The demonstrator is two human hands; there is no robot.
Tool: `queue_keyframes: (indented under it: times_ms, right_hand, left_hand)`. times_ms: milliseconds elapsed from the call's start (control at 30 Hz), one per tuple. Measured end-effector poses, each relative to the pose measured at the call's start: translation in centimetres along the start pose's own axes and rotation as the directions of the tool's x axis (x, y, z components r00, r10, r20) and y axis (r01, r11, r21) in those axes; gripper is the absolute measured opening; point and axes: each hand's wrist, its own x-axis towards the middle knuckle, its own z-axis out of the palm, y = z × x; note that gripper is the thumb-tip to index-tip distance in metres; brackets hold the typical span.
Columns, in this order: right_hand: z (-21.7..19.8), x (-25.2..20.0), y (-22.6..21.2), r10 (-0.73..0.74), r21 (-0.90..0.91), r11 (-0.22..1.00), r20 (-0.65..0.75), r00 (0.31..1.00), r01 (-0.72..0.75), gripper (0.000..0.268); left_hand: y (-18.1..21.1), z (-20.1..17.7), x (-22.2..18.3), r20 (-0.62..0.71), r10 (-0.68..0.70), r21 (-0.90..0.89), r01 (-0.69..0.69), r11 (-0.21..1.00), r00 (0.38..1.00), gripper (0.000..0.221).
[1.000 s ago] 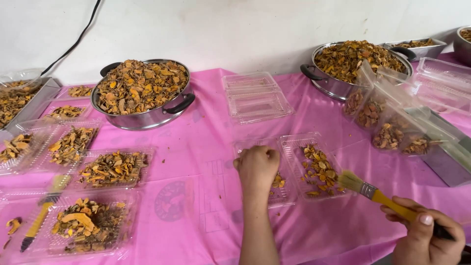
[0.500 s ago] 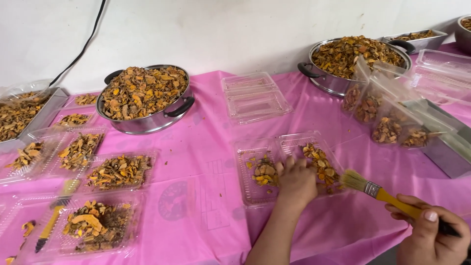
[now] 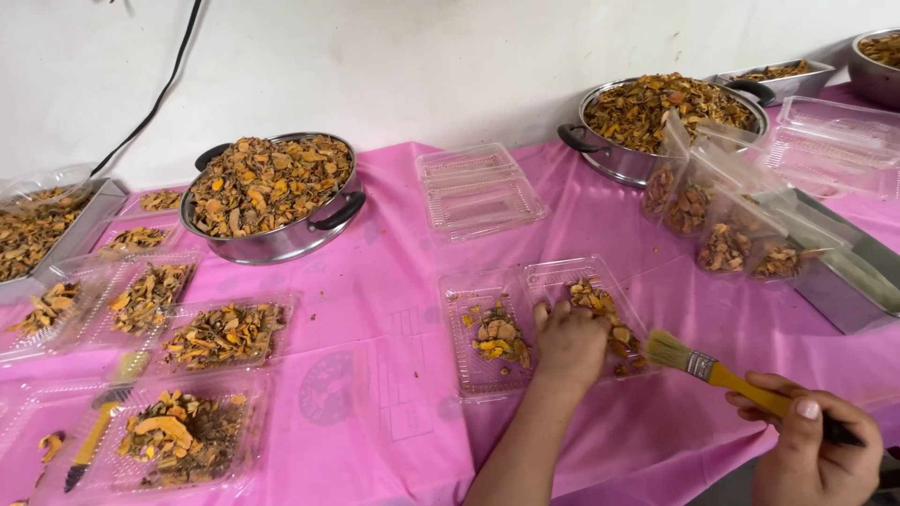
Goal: Sorting and cleaning dried turmeric pieces and placing them into plastic containers using hands and a brush.
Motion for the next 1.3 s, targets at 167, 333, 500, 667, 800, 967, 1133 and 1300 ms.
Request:
queue_keyframes:
  times_ms: [167,333,500,667,800,967,1133,1300]
  right_hand:
    - [1.0,0.5,-0.9,-0.035,0.010,0.999,0.016,0.999,0.034,0.022]
    - [3.3,-0.6,0.2,-0.074,0.159,0.985,0.054,0.996,0.065,0.022]
    - [4.3,0.3,-2.0,-0.005,-0.009,1.000,0.158,0.987,0.006,0.018]
    - [4.6,-0.2,-1.1,-0.068,-0.023,0.997,0.172,0.983,0.073,0.026]
    - [4.6,-0.3,-1.9,0.121,-0.157,0.983,0.157,0.980,-0.097,0.021]
    - [5.1,-0.5,-1.1,-0.084,0.093,0.993,0.180,0.980,0.068,0.024]
    - [4.9,-0.1,-1.0,0.129,-0.085,0.990,0.190,0.973,-0.115,0.020]
    - [5.0,-1.1,0.2,-0.087,0.134,0.989,0.204,0.975,0.060,0.019]
  left_hand:
    - [-1.5,1.0,0.6,-0.095,-0.032,-0.189,0.013,0.982,0.995,0.018]
    - [-2.2,-2.1,0.1,-0.076,-0.087,-0.817,-0.012,0.576,0.993,0.026]
    - [-2.6,-3.4,-0.1,0.008,-0.247,-0.908,0.110,0.405,0.969,0.026]
    - [-2.6,-2.3,0.5,-0.018,-0.222,-0.934,0.062,0.351,0.975,0.028]
    - [-2.6,-3.4,-0.1,0.030,-0.229,-0.948,0.100,0.301,0.973,0.029]
    - [-2.6,-3.1,0.0,0.028,-0.209,-0.945,0.094,0.312,0.977,0.031]
    - [-3.2,-2.3,0.6,-0.016,-0.203,-0.959,0.043,0.281,0.979,0.026]
    - [-2.1,-4.3,-0.7,0.059,-0.202,-0.958,0.113,0.263,0.978,0.038]
